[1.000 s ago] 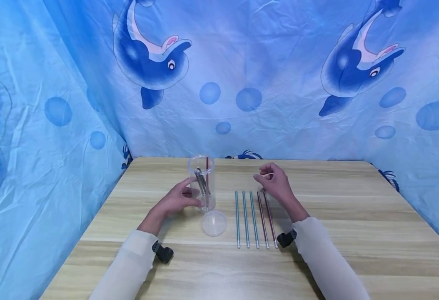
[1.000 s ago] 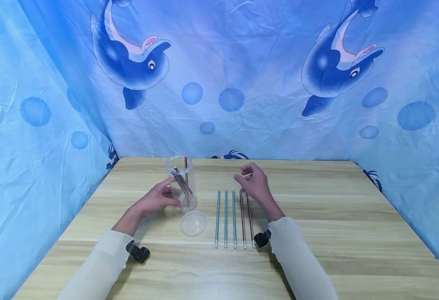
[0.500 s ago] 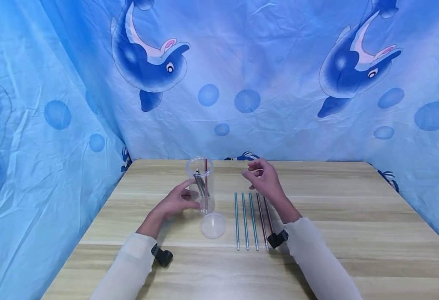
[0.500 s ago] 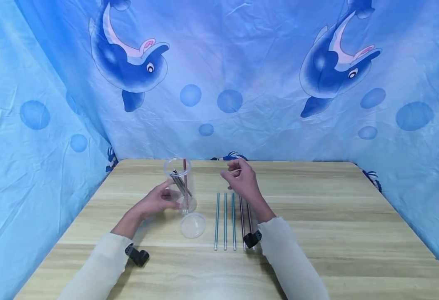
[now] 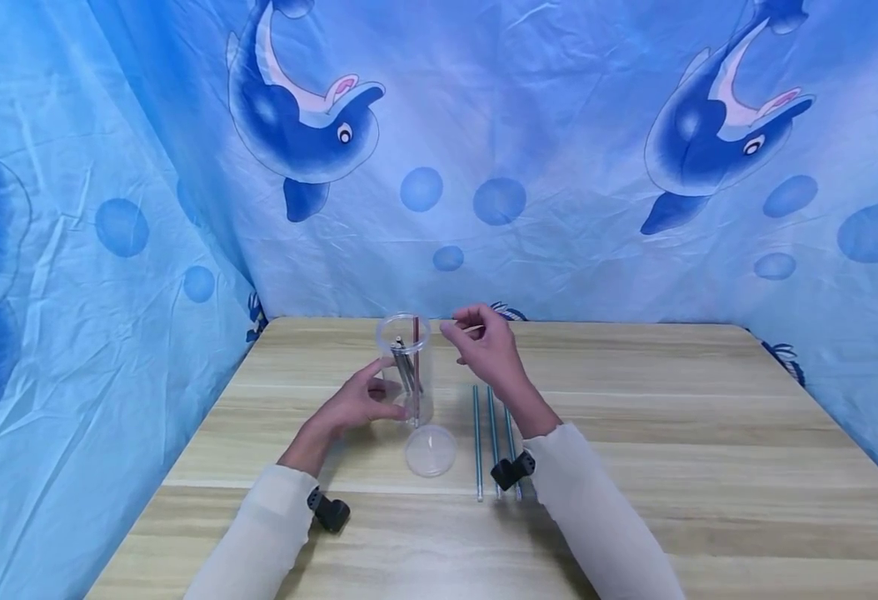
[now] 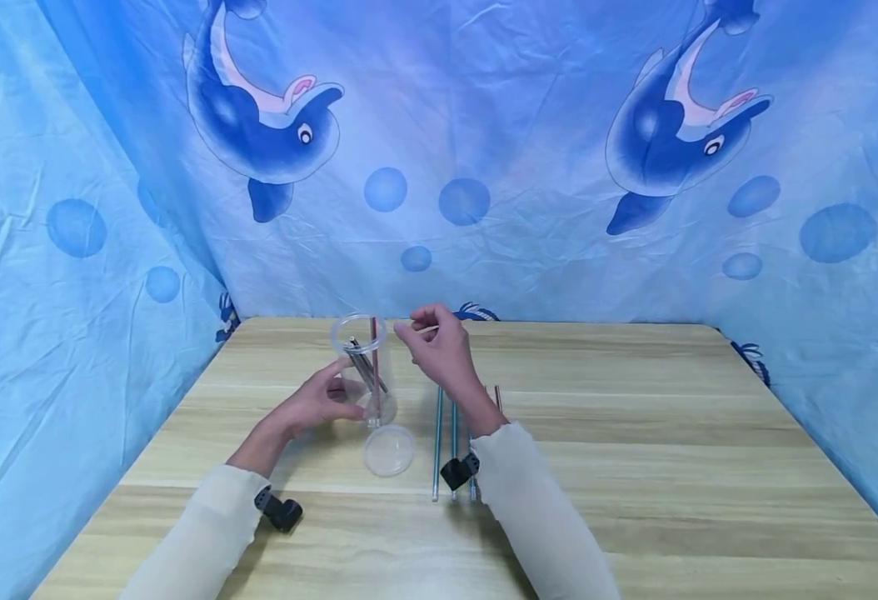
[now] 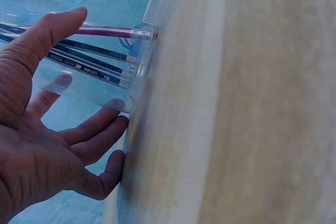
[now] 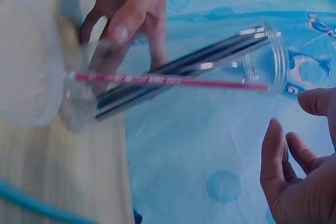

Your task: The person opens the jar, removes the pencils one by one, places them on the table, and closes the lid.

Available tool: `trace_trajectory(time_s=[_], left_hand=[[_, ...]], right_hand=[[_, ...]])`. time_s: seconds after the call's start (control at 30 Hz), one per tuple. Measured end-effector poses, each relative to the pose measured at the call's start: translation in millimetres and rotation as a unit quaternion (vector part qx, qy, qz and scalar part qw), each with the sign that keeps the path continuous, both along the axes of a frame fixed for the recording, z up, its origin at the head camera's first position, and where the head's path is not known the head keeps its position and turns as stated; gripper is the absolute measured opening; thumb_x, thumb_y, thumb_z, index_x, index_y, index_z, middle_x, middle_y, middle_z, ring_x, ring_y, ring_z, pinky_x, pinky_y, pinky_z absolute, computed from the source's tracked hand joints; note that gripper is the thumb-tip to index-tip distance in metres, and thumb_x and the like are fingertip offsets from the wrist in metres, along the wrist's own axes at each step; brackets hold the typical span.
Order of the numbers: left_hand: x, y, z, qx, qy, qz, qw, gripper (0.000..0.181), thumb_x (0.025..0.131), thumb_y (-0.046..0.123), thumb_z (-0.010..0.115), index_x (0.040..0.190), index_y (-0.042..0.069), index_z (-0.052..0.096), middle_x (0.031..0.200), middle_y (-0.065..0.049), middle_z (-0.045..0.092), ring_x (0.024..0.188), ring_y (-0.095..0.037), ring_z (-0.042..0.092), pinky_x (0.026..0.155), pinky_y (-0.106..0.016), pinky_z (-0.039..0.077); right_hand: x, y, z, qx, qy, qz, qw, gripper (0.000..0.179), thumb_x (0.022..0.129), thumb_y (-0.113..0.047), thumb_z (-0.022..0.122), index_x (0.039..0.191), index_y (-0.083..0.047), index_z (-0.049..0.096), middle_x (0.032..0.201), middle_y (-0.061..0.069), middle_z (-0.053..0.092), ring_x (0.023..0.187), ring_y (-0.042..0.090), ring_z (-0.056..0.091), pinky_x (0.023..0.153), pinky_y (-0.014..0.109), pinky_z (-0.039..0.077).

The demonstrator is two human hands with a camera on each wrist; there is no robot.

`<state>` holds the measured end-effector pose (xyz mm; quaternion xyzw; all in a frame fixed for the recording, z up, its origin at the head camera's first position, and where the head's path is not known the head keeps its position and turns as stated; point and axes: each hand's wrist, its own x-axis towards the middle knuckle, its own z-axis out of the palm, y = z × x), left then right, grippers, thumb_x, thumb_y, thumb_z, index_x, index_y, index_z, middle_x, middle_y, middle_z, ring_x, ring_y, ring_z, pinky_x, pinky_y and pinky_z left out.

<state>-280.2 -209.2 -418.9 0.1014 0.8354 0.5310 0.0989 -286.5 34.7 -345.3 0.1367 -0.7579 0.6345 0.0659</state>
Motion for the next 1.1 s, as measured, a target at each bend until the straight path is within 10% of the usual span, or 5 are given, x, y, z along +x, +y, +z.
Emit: trace_trajectory(time_s=[0.57, 1.1], left_hand=[[-2.7, 0.2, 1.7, -0.004, -0.005, -0.003, 1.0, 0.085, 0.079, 0.013, 0.085, 0.151, 0.022, 0.041, 0.139, -0.026, 0.052, 0.129, -0.044, 0.048, 0.1, -0.059, 0.041], [7.3, 4.0, 18.3, 0.004, -0.016, -0.004, 0.9999, 0.08, 0.08, 0.011, 0.084, 0.149, 0.018, 0.044, 0.14, -0.026, 0.05, 0.131, -0.044, 0.045, 0.101, -0.058, 0.041]], right_hand=[[-9.9, -43.0, 22.5, 0.09, -0.044, -0.061, 0.993, 0.03, 0.089, -0.026, 0.072, 0.109, -0.007, 0.062, 0.103, 0.007, 0.066, 0.098, 0.024, 0.063, 0.082, 0.038, 0.053], [-25.4, -51.5, 36.2, 0.079, -0.199, 0.014, 0.9768, 0.012, 0.083, -0.009, 0.07, 0.092, -0.007, 0.063, 0.108, 0.008, 0.058, 0.1, 0.025, 0.049, 0.086, 0.04, 0.041]])
